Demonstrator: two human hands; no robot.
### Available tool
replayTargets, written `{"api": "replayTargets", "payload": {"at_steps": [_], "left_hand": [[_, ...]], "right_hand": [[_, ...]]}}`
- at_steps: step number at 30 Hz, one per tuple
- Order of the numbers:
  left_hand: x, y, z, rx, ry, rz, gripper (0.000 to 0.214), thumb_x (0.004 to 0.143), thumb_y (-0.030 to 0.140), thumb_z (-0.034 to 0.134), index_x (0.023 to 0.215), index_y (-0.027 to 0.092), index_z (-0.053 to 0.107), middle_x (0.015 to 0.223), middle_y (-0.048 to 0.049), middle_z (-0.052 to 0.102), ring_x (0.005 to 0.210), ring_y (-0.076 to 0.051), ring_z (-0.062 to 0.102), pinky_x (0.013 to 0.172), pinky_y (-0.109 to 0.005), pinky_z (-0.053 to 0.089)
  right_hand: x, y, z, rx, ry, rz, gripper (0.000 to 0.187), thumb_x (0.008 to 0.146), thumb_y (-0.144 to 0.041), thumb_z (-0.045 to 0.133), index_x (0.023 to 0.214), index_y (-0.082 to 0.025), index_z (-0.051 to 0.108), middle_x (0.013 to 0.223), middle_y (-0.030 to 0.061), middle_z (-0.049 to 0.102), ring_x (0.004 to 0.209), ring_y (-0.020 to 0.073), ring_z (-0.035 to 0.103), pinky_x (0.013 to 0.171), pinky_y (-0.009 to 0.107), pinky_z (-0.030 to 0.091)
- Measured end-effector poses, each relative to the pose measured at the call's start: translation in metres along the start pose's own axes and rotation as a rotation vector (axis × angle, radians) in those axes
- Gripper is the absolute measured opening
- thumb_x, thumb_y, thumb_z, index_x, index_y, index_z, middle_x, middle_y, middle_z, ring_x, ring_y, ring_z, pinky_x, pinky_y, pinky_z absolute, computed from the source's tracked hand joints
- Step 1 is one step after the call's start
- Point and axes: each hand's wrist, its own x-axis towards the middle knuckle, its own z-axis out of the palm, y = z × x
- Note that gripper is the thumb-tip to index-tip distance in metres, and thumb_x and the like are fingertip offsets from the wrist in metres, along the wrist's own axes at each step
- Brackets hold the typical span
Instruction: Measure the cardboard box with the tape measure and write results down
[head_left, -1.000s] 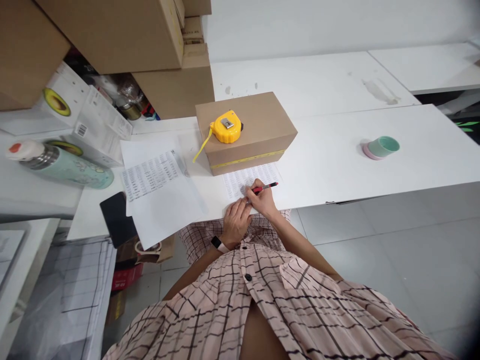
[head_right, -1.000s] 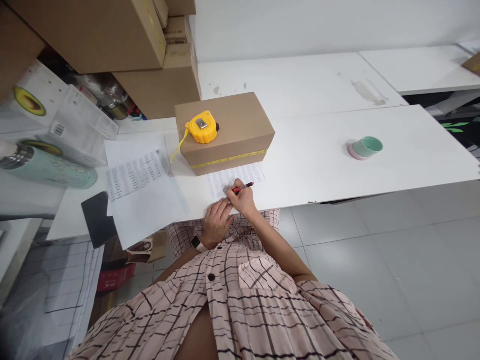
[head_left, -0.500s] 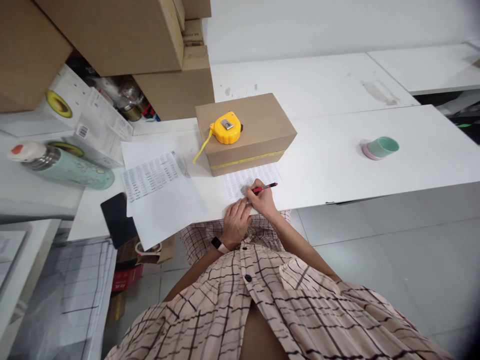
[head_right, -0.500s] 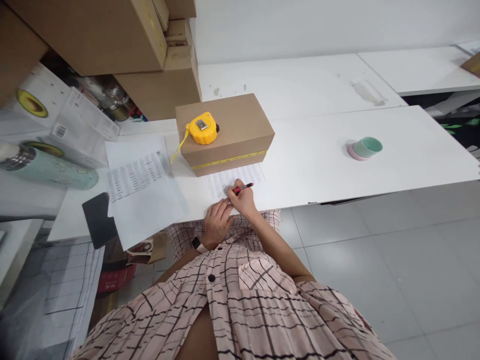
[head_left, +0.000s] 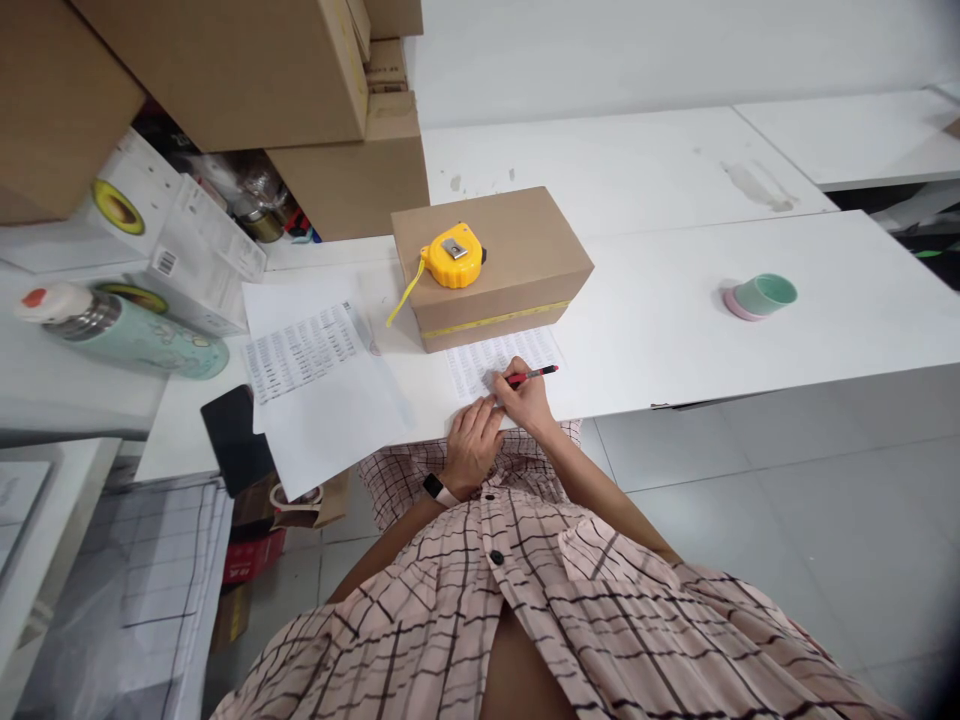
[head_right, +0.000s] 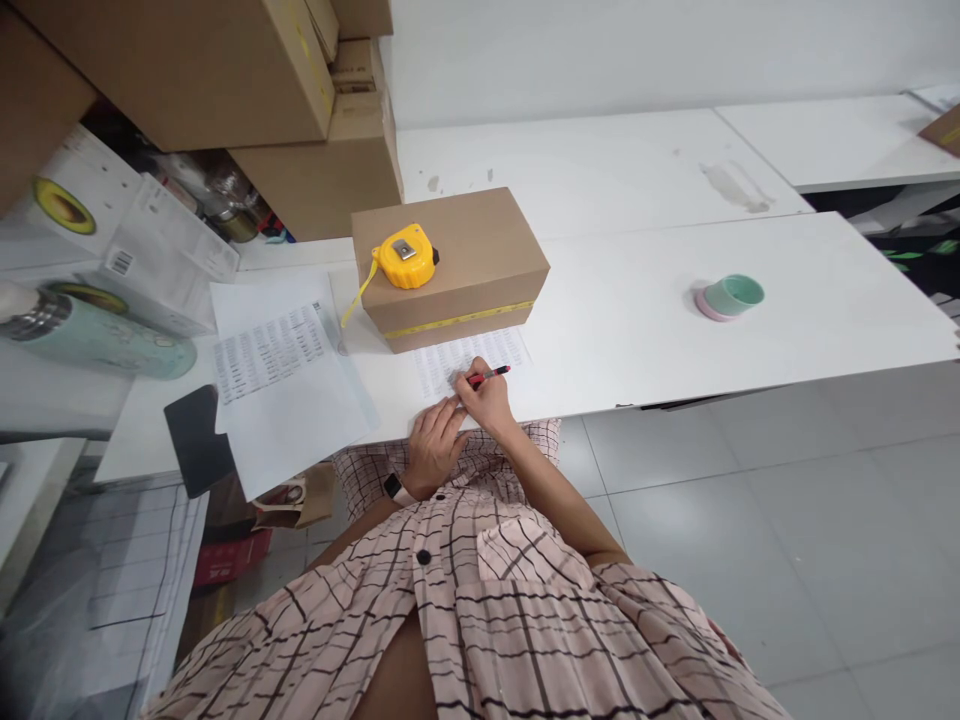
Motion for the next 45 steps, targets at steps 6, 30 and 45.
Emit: {"api": "replayTargets", "payload": {"at_steps": [6, 30, 45], "left_hand": [[-0.002, 0.0, 0.002, -0.028, -0.031, -0.025, 0.033, 0.101, 0.029, 0.051, 0.127, 0.014, 0.067, 0.135, -0.0148, 0.068, 0.127, -0.028, 0.063, 0.106, -0.043, 0.047], [-0.003, -0.001, 0.002, -0.054, -0.025, -0.025, 0.034, 0.101, 0.027, 0.052, 0.129, 0.013, 0.065, 0.136, -0.016, 0.067, 0.127, -0.029, 0.062, 0.106, -0.044, 0.047], [-0.002, -0.002, -0.001, -0.029, -0.057, -0.02, 0.033, 0.102, 0.03, 0.051, 0.127, 0.014, 0.066, 0.139, -0.0137, 0.065, 0.127, -0.028, 0.063, 0.106, -0.043, 0.047]], "right_hand": [[0.0, 0.002, 0.001, -0.012, -0.021, 0.02, 0.03, 0.083, -0.033, 0.061, 0.065, -0.024, 0.039, 0.058, -0.0061, 0.042, 0.057, 0.0118, 0.04, 0.059, 0.029, 0.033], [-0.001, 0.0, 0.001, -0.007, -0.017, 0.013, 0.029, 0.083, -0.032, 0.06, 0.065, -0.024, 0.039, 0.056, -0.0065, 0.039, 0.055, 0.0117, 0.038, 0.057, 0.029, 0.032], [-0.003, -0.004, -0.011, -0.033, 0.169, 0.008, 0.028, 0.087, -0.04, 0.06, 0.072, -0.024, 0.043, 0.064, -0.0041, 0.045, 0.062, 0.014, 0.044, 0.063, 0.029, 0.038]]}}
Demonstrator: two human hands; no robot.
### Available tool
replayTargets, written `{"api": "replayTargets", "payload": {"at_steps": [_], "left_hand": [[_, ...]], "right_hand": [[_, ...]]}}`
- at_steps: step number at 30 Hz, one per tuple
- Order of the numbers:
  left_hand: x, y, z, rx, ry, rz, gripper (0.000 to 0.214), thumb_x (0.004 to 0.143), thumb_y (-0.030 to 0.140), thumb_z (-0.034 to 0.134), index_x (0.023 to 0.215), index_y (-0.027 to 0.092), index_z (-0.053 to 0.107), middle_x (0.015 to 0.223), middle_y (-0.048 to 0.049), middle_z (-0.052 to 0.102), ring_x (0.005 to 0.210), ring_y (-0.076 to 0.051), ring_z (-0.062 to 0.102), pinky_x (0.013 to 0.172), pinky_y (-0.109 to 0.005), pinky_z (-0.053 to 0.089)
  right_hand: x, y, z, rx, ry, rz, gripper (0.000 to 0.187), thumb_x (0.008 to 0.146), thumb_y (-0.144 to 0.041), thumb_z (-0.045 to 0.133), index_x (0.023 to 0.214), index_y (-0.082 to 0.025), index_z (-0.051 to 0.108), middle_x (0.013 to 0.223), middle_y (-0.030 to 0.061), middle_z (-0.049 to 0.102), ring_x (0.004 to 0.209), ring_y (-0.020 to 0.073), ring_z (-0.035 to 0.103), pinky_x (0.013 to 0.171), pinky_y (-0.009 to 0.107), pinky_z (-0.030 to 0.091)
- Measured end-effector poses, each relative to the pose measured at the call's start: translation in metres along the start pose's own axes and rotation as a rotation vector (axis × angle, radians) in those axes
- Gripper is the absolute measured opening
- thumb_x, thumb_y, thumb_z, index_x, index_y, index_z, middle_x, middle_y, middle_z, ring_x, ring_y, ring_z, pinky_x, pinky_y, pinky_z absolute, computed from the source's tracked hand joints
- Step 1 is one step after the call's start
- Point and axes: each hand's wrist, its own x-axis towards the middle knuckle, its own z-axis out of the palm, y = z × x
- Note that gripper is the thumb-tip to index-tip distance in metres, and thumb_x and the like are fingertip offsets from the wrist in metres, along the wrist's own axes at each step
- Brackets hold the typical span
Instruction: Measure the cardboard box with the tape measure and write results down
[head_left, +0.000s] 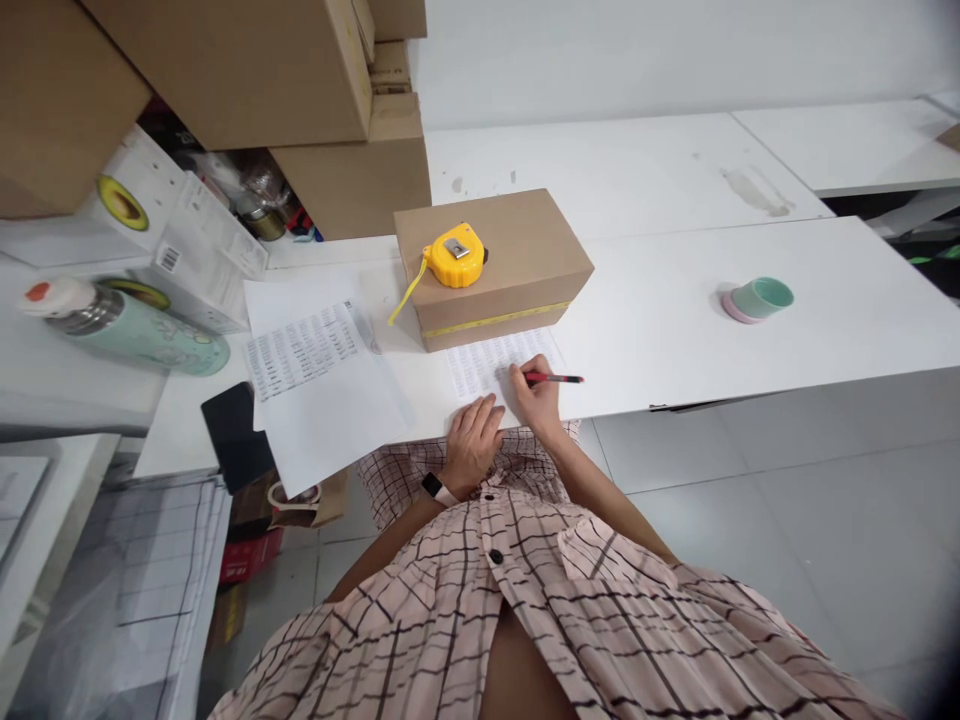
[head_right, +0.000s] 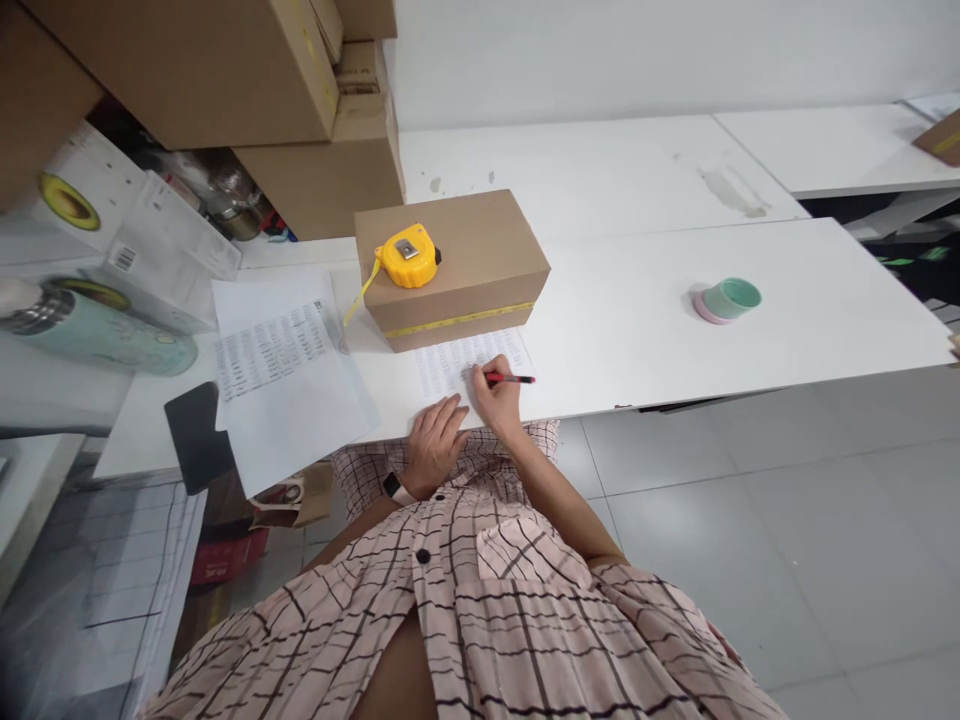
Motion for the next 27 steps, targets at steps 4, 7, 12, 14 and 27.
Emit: {"api": "replayTargets", "payload": {"at_steps": [4, 7, 12, 14, 27], "left_hand": [[-0.002, 0.0, -0.001, -0.033, 0.008, -0.003, 0.032, 0.101, 0.031, 0.053, 0.124, 0.015, 0.066, 0.137, -0.0147, 0.067, 0.126, -0.028, 0.063, 0.104, -0.043, 0.048], [0.0, 0.001, -0.006, -0.096, 0.005, -0.032, 0.031, 0.1, 0.035, 0.055, 0.122, 0.016, 0.067, 0.133, -0.0155, 0.068, 0.123, -0.029, 0.064, 0.101, -0.045, 0.05], [0.043, -0.011, -0.046, -0.197, 0.208, -0.148, 0.026, 0.099, 0.032, 0.056, 0.118, 0.018, 0.066, 0.12, -0.0138, 0.073, 0.114, -0.026, 0.067, 0.1, -0.043, 0.051], [0.077, -0.025, -0.069, -0.17, 0.329, -0.192, 0.028, 0.099, 0.035, 0.054, 0.119, 0.019, 0.064, 0.125, -0.0144, 0.07, 0.12, -0.027, 0.064, 0.106, -0.047, 0.047], [0.204, -0.072, -0.095, -0.517, 0.132, -0.299, 0.073, 0.079, 0.046, 0.076, 0.139, 0.02, 0.043, 0.118, -0.0136, 0.067, 0.112, -0.03, 0.065, 0.098, -0.047, 0.051]], "right_hand": [[0.019, 0.018, -0.046, -0.195, 0.116, -0.088, 0.017, 0.092, -0.04, 0.056, 0.092, -0.023, 0.057, 0.09, 0.0044, 0.061, 0.083, 0.019, 0.056, 0.076, 0.034, 0.046], [0.043, 0.041, -0.09, -0.508, 0.164, -0.201, 0.017, 0.092, -0.028, 0.048, 0.098, -0.023, 0.063, 0.101, 0.0094, 0.058, 0.097, 0.024, 0.055, 0.082, 0.038, 0.045], [0.071, 0.069, -0.13, -0.879, 0.092, -0.195, 0.03, 0.086, -0.014, 0.046, 0.106, -0.019, 0.067, 0.103, 0.0149, 0.055, 0.098, 0.0295, 0.048, 0.079, 0.041, 0.04], [0.074, 0.073, -0.13, -0.932, 0.095, -0.183, 0.033, 0.089, -0.014, 0.042, 0.108, -0.018, 0.069, 0.1, 0.0154, 0.057, 0.096, 0.0296, 0.047, 0.082, 0.043, 0.039], [0.061, 0.01, -0.114, -0.446, 0.366, -0.3, 0.031, 0.096, -0.024, 0.04, 0.112, -0.02, 0.067, 0.107, 0.0158, 0.066, 0.105, 0.028, 0.058, 0.094, 0.048, 0.047]]}}
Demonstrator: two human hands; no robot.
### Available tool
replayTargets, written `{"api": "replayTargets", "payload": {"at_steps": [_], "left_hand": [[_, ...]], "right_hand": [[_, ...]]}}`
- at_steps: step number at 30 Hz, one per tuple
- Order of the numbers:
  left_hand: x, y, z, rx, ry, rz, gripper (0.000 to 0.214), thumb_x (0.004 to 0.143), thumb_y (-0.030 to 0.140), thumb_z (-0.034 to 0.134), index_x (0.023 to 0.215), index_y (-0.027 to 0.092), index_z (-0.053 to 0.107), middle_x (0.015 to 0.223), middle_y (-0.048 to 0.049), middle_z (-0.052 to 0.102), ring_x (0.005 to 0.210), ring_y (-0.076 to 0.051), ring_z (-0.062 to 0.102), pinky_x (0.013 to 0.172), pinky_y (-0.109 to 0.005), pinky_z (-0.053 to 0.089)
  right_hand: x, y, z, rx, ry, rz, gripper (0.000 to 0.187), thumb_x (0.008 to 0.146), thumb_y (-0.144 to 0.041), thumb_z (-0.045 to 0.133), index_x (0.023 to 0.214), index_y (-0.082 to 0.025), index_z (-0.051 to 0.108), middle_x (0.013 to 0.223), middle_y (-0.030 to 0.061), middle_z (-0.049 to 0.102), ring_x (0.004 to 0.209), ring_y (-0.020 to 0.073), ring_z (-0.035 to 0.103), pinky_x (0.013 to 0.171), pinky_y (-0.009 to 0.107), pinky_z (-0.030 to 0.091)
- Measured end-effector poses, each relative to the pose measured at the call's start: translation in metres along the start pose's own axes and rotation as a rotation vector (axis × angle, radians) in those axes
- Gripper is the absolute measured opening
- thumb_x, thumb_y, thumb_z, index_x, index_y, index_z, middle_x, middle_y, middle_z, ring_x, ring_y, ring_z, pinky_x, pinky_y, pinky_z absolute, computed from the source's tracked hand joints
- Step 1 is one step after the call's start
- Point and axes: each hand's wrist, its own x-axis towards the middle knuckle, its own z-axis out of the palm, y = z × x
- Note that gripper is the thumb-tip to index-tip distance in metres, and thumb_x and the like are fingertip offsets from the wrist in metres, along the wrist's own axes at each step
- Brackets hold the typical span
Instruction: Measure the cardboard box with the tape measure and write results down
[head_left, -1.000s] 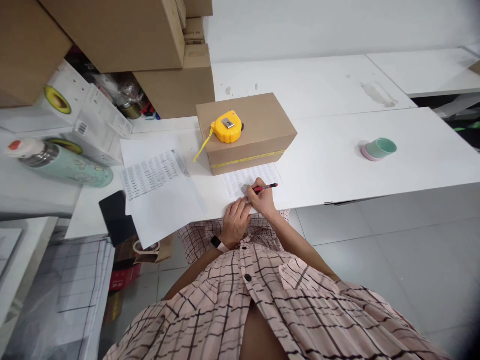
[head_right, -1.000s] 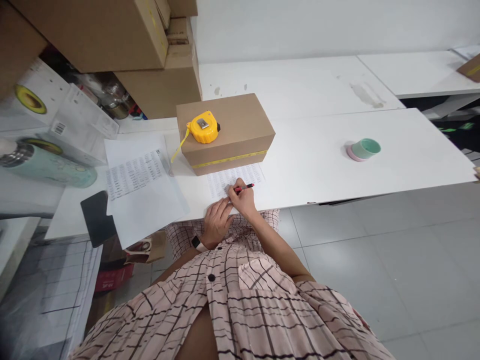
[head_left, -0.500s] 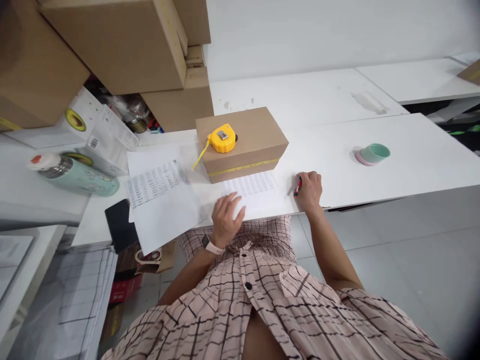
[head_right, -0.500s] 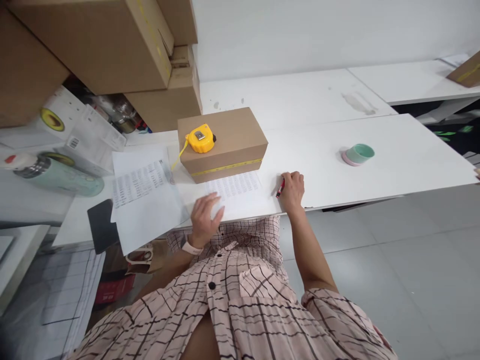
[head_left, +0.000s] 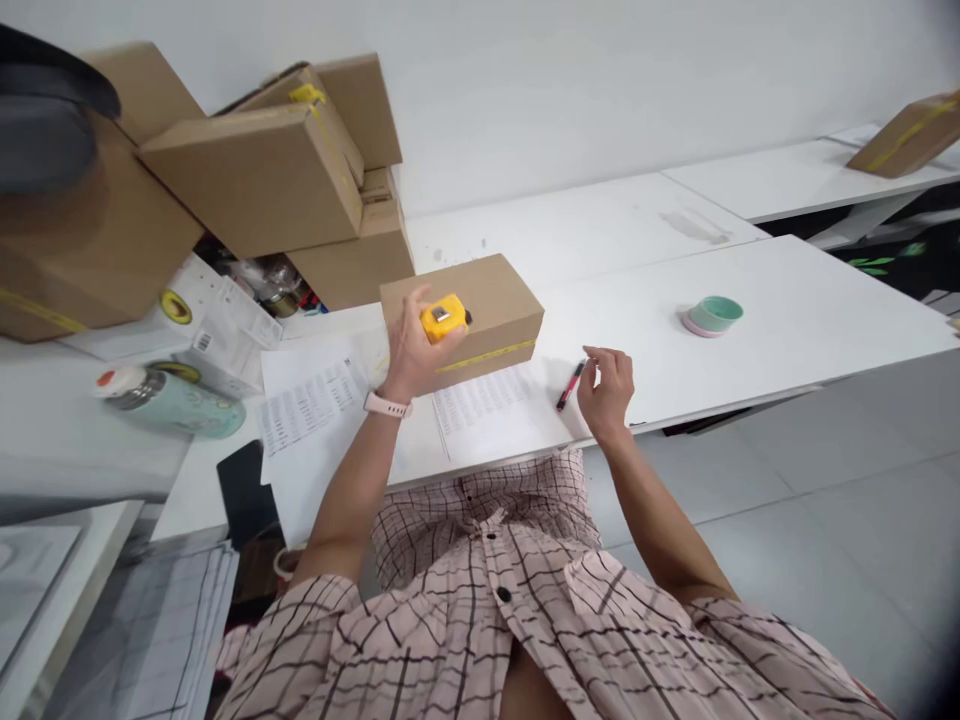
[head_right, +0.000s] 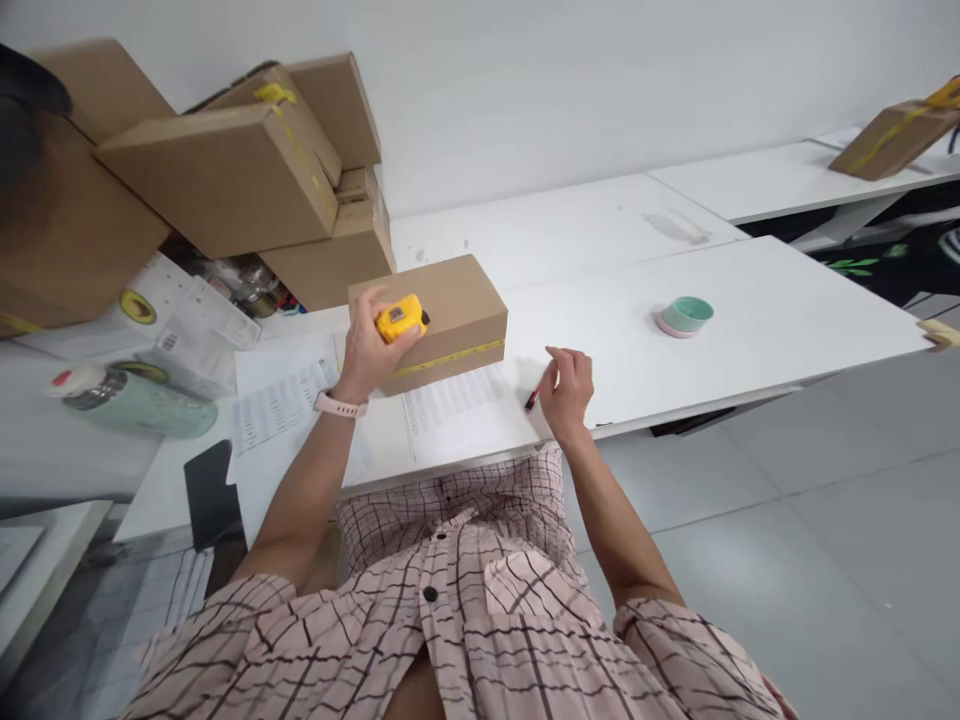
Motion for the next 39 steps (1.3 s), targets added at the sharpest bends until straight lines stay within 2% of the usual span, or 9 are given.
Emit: {"api": "replayTargets", "payload": {"at_steps": [3, 6, 13, 18, 22, 26, 31, 35, 39], "left_hand": [[-0.017, 0.023, 0.005, -0.344, -0.208, -0.054, 0.07, 0.084, 0.051, 0.069, 0.14, 0.021, 0.038, 0.104, -0.0087, 0.07, 0.088, -0.021, 0.07, 0.078, -0.036, 0.056], [-0.026, 0.034, 0.006, -0.499, -0.272, -0.111, 0.069, 0.083, 0.054, 0.07, 0.136, 0.02, 0.041, 0.099, -0.0074, 0.071, 0.08, -0.018, 0.07, 0.071, -0.032, 0.055], [-0.024, 0.033, -0.022, -0.586, -0.312, -0.214, 0.065, 0.085, 0.055, 0.067, 0.134, 0.021, 0.041, 0.102, -0.0096, 0.074, 0.087, -0.024, 0.075, 0.072, -0.035, 0.057], [-0.01, 0.021, -0.049, -0.529, -0.118, -0.228, 0.061, 0.079, 0.049, 0.073, 0.128, 0.021, 0.051, 0.098, -0.0079, 0.074, 0.081, -0.021, 0.074, 0.061, -0.028, 0.052], [0.006, -0.011, -0.082, -0.537, 0.076, -0.322, 0.049, 0.076, 0.052, 0.071, 0.109, 0.018, 0.06, 0.092, -0.0063, 0.073, 0.062, -0.015, 0.067, 0.046, -0.022, 0.041], [0.017, -0.043, -0.109, -0.463, 0.126, -0.419, 0.044, 0.076, 0.053, 0.068, 0.097, 0.015, 0.06, 0.081, -0.0047, 0.07, 0.052, -0.012, 0.061, 0.041, -0.02, 0.034], [0.022, -0.064, -0.114, -0.37, 0.108, -0.519, 0.043, 0.075, 0.051, 0.068, 0.096, 0.014, 0.06, 0.074, -0.0024, 0.067, 0.049, -0.011, 0.06, 0.041, -0.019, 0.032], [0.023, -0.069, -0.109, -0.347, 0.063, -0.558, 0.049, 0.074, 0.053, 0.066, 0.1, 0.012, 0.063, 0.073, -0.0031, 0.068, 0.048, -0.011, 0.059, 0.041, -0.019, 0.03], [0.023, -0.07, -0.106, -0.348, 0.055, -0.566, 0.054, 0.073, 0.056, 0.066, 0.104, 0.012, 0.064, 0.077, -0.0046, 0.07, 0.048, -0.011, 0.059, 0.041, -0.019, 0.03]], "right_hand": [[0.015, -0.059, -0.007, 0.522, -0.236, 0.104, 0.03, 0.098, -0.04, 0.048, 0.116, -0.025, 0.066, 0.105, 0.01, 0.07, 0.101, 0.0243, 0.064, 0.088, 0.044, 0.053], [0.033, -0.101, -0.009, 0.872, -0.534, 0.226, 0.039, 0.097, -0.053, 0.052, 0.118, -0.024, 0.067, 0.103, 0.0099, 0.072, 0.098, 0.0228, 0.067, 0.085, 0.041, 0.056], [0.064, -0.123, -0.004, 1.058, -0.804, 0.362, 0.04, 0.085, -0.058, 0.069, 0.101, -0.021, 0.067, 0.087, 0.0061, 0.069, 0.074, 0.0157, 0.062, 0.067, 0.033, 0.054], [0.108, -0.123, 0.017, 1.069, -0.722, 0.293, 0.039, 0.08, -0.057, 0.075, 0.081, -0.021, 0.059, 0.069, -0.001, 0.055, 0.063, 0.011, 0.052, 0.058, 0.027, 0.049], [0.155, -0.101, 0.035, 1.143, -0.558, 0.426, 0.031, 0.076, -0.038, 0.083, 0.078, -0.022, 0.056, 0.066, -0.0044, 0.051, 0.056, 0.0075, 0.043, 0.053, 0.023, 0.044], [0.185, -0.073, 0.052, 1.006, -0.479, 0.555, 0.027, 0.081, -0.021, 0.074, 0.07, -0.021, 0.05, 0.059, -0.0057, 0.043, 0.051, 0.0068, 0.037, 0.049, 0.022, 0.037], [0.18, -0.058, 0.076, 0.713, -0.438, 0.607, 0.027, 0.08, -0.018, 0.07, 0.067, -0.02, 0.047, 0.06, -0.0041, 0.045, 0.054, 0.0079, 0.04, 0.054, 0.024, 0.037], [0.164, -0.06, 0.091, 0.551, -0.555, 0.598, 0.017, 0.081, -0.03, 0.072, 0.081, -0.019, 0.059, 0.08, 0.0033, 0.065, 0.069, 0.0141, 0.057, 0.066, 0.028, 0.046], [0.156, -0.06, 0.099, 0.557, -0.643, 0.584, 0.027, 0.083, -0.043, 0.069, 0.093, -0.018, 0.064, 0.094, 0.01, 0.073, 0.081, 0.0223, 0.066, 0.073, 0.032, 0.051]]}}
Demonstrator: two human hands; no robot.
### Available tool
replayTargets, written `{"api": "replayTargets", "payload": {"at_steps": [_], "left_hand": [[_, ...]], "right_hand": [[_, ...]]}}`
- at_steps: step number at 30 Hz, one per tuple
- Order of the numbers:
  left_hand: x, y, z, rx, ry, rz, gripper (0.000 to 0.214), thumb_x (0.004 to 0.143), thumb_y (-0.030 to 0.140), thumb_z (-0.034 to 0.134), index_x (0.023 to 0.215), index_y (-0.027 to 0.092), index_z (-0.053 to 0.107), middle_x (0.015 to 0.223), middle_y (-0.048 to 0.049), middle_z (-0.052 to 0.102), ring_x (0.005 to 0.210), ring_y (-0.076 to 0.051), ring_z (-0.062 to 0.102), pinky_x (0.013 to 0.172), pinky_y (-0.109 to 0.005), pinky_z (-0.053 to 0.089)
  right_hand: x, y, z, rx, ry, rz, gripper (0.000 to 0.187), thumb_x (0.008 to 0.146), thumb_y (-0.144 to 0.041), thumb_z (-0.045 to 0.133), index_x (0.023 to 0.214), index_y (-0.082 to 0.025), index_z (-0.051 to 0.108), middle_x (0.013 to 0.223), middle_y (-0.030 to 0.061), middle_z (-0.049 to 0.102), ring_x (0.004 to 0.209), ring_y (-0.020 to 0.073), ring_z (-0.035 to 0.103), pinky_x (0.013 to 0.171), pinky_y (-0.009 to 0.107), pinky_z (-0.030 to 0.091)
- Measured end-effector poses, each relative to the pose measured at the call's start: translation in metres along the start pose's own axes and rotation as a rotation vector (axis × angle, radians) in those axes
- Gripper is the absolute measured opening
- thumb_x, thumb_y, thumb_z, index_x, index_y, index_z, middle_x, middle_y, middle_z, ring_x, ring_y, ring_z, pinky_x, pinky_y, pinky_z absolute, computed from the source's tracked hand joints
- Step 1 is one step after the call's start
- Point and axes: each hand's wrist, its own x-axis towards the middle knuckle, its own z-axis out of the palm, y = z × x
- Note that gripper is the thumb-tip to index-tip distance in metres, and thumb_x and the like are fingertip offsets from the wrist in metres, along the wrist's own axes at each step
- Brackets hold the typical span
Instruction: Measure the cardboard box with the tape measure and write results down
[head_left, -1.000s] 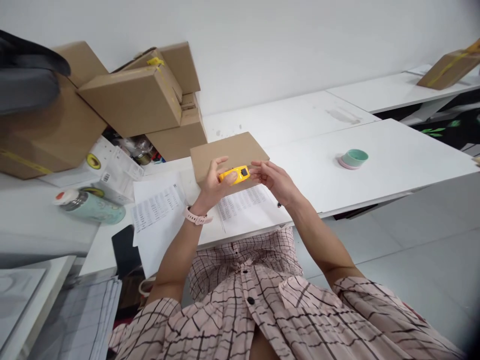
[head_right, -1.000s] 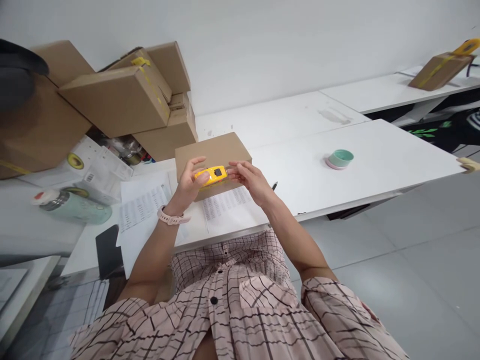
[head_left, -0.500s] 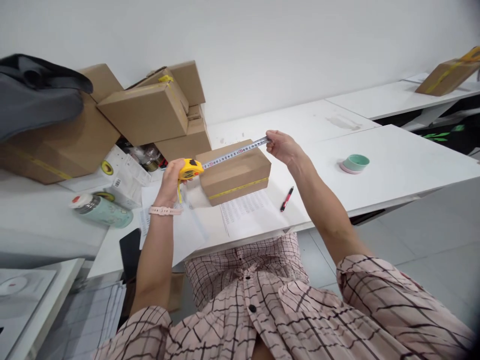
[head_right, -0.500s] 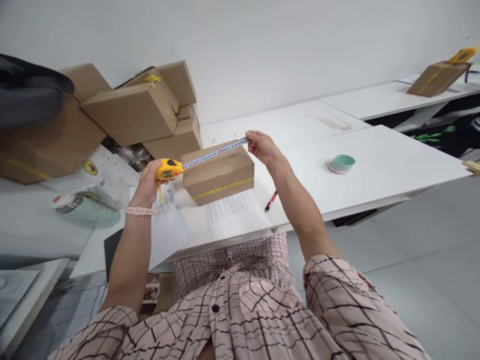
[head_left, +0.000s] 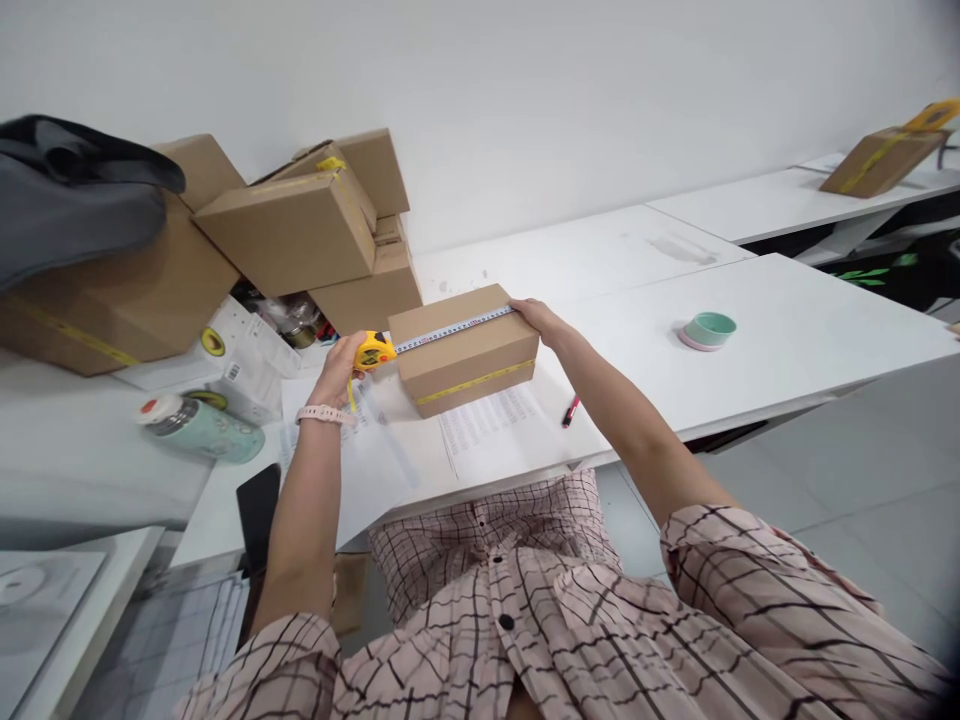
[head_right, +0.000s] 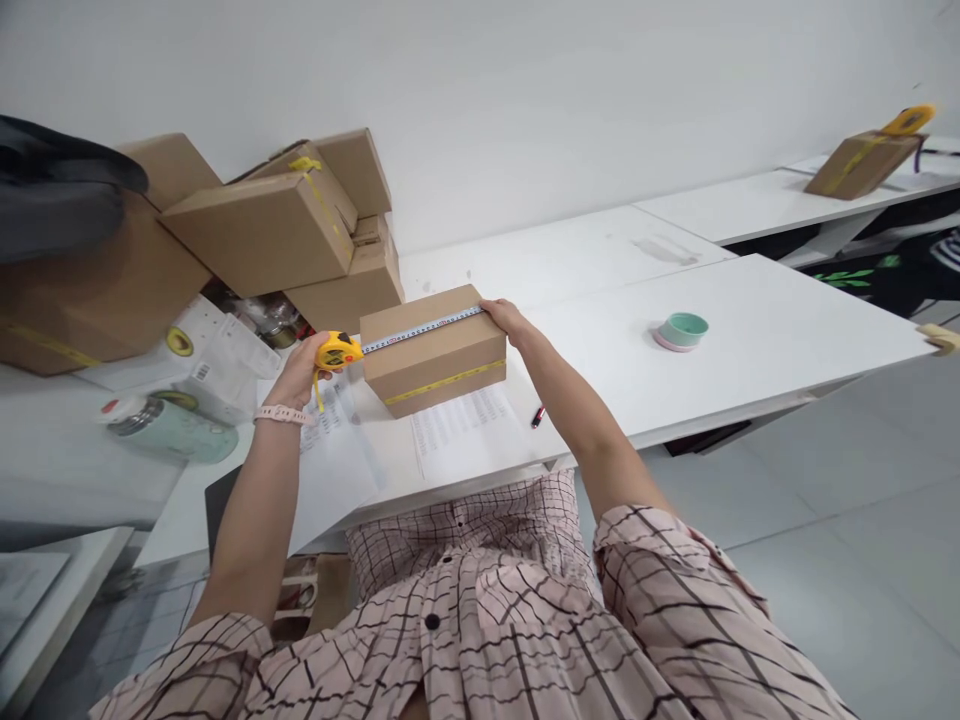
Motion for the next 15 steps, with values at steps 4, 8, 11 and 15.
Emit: {"api": "replayTargets", "payload": {"at_steps": [4, 8, 11, 15], "left_hand": [[0.004, 0.0, -0.002, 0.002, -0.024, -0.002, 0.057, 0.073, 0.057, 0.066, 0.106, 0.012, 0.066, 0.079, -0.0052, 0.071, 0.049, -0.011, 0.059, 0.041, -0.019, 0.031], [0.015, 0.001, -0.007, 0.044, -0.059, 0.021, 0.055, 0.075, 0.056, 0.065, 0.107, 0.012, 0.067, 0.081, -0.0056, 0.071, 0.05, -0.011, 0.06, 0.04, -0.018, 0.031], [0.02, 0.002, -0.009, 0.025, -0.095, 0.005, 0.053, 0.076, 0.055, 0.064, 0.109, 0.013, 0.067, 0.082, -0.0058, 0.071, 0.05, -0.011, 0.061, 0.04, -0.019, 0.03], [0.016, 0.001, -0.011, -0.002, -0.114, -0.025, 0.052, 0.076, 0.053, 0.064, 0.109, 0.013, 0.066, 0.081, -0.0053, 0.07, 0.051, -0.012, 0.06, 0.04, -0.019, 0.03]], "right_hand": [[0.001, 0.005, -0.002, -0.002, 0.004, 0.002, 0.033, 0.084, -0.048, 0.066, 0.097, -0.017, 0.067, 0.104, 0.0106, 0.074, 0.086, 0.0235, 0.067, 0.074, 0.032, 0.052], [0.003, 0.008, -0.003, -0.024, 0.039, 0.021, 0.036, 0.083, -0.05, 0.067, 0.097, -0.017, 0.067, 0.113, 0.0114, 0.073, 0.09, 0.0235, 0.067, 0.072, 0.031, 0.051], [0.002, 0.008, -0.003, -0.037, 0.064, 0.029, 0.037, 0.081, -0.05, 0.069, 0.096, -0.016, 0.066, 0.113, 0.0121, 0.073, 0.09, 0.0232, 0.067, 0.071, 0.03, 0.05], [-0.001, 0.006, -0.002, -0.014, 0.089, 0.017, 0.032, 0.081, -0.045, 0.071, 0.091, -0.016, 0.065, 0.107, 0.0115, 0.073, 0.085, 0.0208, 0.066, 0.069, 0.029, 0.048]]}}
